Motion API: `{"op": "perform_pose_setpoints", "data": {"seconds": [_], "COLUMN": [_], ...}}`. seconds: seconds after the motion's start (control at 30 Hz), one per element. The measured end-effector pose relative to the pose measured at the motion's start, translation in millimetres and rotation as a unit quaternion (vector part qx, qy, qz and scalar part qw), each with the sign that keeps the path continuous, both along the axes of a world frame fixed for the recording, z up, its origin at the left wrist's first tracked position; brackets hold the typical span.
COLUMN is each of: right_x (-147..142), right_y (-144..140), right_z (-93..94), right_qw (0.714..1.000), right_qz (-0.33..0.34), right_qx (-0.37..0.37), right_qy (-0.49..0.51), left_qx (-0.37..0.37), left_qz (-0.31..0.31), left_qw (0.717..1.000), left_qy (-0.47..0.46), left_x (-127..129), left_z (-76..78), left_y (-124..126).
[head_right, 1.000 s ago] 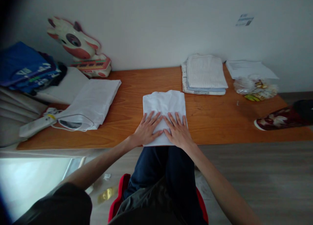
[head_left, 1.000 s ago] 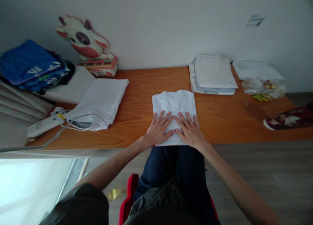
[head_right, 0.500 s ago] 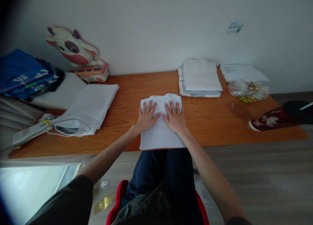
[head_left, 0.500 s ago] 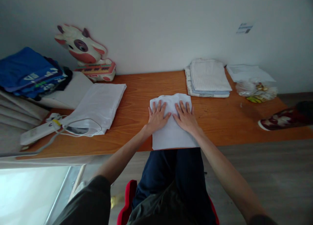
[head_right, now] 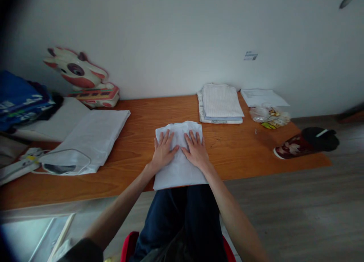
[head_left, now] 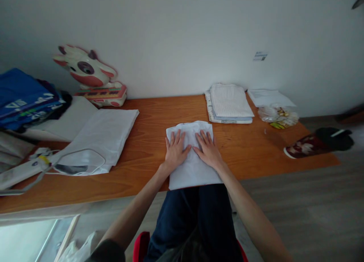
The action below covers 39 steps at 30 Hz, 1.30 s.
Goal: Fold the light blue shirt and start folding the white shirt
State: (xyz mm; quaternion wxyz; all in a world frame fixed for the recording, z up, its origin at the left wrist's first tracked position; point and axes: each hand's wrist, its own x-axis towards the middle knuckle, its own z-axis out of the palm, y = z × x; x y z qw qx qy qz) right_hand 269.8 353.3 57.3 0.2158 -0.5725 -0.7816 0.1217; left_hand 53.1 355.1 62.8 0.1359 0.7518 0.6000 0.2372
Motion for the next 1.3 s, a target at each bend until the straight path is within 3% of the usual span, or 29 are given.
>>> {"op": "perform_pose_setpoints", "data": {"seconds": [0.1,0.2,0.23,0.3,0.37,0.43,0.47,0.57,0.67,0.77,0.87,0.97,1.03,1.07,1.2,1.3], "right_x": [20.8,39.9,43.5,46.2,44.1,39.4,36.6,28.9,25.2,29.9,46.6,70.0,81.7,84.9,84.8,84.9], "right_y": [-46.5,-125.4,-153.2,-201.5,-232.4,-243.4,-242.7,-226.4,-208.6,-207.4,-228.8,-256.7,-266.6,-267.8,-260.2,-258.5], "right_z": [2.3,-6.1,-11.1,-21.7,-30.4,-35.2,-36.0,-31.5,-22.1,-16.6,-18.3,-22.7,-24.4,-24.5,-17.4,-6.7], "right_qw": [0.984,0.95,0.933,0.885,0.828,0.786,0.774,0.756,0.73,0.711,0.691,0.675,0.679,0.683,0.713,0.724], "right_qz": [-0.045,-0.152,-0.199,-0.287,-0.337,-0.343,-0.337,-0.301,-0.275,-0.273,-0.244,-0.211,-0.207,-0.219,-0.292,-0.241], "right_qx": [0.044,0.079,0.068,0.0,-0.081,-0.139,-0.155,-0.187,-0.203,-0.195,-0.225,-0.275,-0.286,-0.279,-0.241,-0.29], "right_qy": [0.166,0.262,0.292,0.365,0.442,0.496,0.513,0.55,0.592,0.618,0.642,0.651,0.644,0.638,0.591,0.578], "left_qx": [0.007,-0.031,-0.053,-0.09,-0.134,-0.194,-0.224,-0.272,-0.271,-0.261,-0.274,-0.332,-0.352,-0.355,-0.363,-0.412], "left_qz": [0.019,0.074,0.122,0.234,0.325,0.349,0.336,0.299,0.304,0.294,0.295,0.266,0.22,0.202,0.203,0.2], "left_qw": [0.987,0.952,0.927,0.85,0.761,0.698,0.683,0.695,0.707,0.686,0.675,0.627,0.608,0.615,0.693,0.696], "left_qy": [-0.157,-0.295,-0.352,-0.464,-0.545,-0.595,-0.608,-0.594,-0.579,-0.613,-0.618,-0.652,-0.677,-0.675,-0.589,-0.553], "left_x": [-15.3,-26.9,-28.6,-28.3,-24.4,-19.1,-16.5,-9.4,-2.1,3.5,2.5,-5.9,-13.1,-16.3,-23.3,-23.8], "left_z": [4.9,-3.6,-9.1,-20.1,-27.3,-28.9,-27.8,-21.5,-20.5,-29.1,-39.2,-40.3,-33.5,-28.0,0.0,18.0], "left_y": [-60.2,-151.5,-181.1,-227.7,-250.9,-251.2,-245.2,-219.7,-206.5,-218.5,-247.3,-267.8,-266.5,-261.5,-236.4,-235.5]}}
